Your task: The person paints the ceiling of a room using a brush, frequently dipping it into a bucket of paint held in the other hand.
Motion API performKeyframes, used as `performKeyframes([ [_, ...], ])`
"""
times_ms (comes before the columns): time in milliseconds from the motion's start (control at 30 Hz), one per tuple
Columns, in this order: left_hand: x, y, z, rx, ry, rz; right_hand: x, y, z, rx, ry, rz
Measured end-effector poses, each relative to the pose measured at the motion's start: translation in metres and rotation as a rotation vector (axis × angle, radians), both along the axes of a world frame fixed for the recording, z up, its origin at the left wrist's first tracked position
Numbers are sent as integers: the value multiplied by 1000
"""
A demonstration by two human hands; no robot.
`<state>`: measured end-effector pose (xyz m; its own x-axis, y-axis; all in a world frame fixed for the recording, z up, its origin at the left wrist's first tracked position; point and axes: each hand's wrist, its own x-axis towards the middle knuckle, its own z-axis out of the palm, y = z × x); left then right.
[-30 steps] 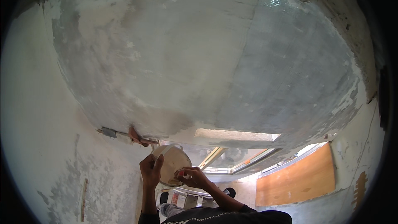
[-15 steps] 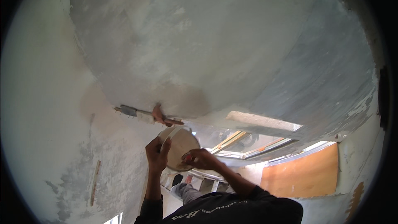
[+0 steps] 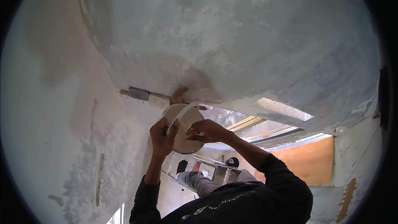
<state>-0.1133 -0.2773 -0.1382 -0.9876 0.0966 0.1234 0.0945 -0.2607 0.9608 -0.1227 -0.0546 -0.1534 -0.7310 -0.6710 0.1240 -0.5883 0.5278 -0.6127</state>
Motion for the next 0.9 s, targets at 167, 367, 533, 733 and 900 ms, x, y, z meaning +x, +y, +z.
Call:
performKeyframes([
  [167,7,3,4,19,-90,53,13,-5,-10,-25,7,-51],
  [367,15,15,4,-16,-72,28,28,4,-9,-69,-11,-186],
  [533,21,36,19,-40,-76,14,43,22,-3,-81,-94,-324],
  [733,23,51,23,-70,-69,-20,48,34,-1,-69,-125,-431],
  [900,25,62,26,-77,-59,-50,55,39,0,-105,-96,-523],
])
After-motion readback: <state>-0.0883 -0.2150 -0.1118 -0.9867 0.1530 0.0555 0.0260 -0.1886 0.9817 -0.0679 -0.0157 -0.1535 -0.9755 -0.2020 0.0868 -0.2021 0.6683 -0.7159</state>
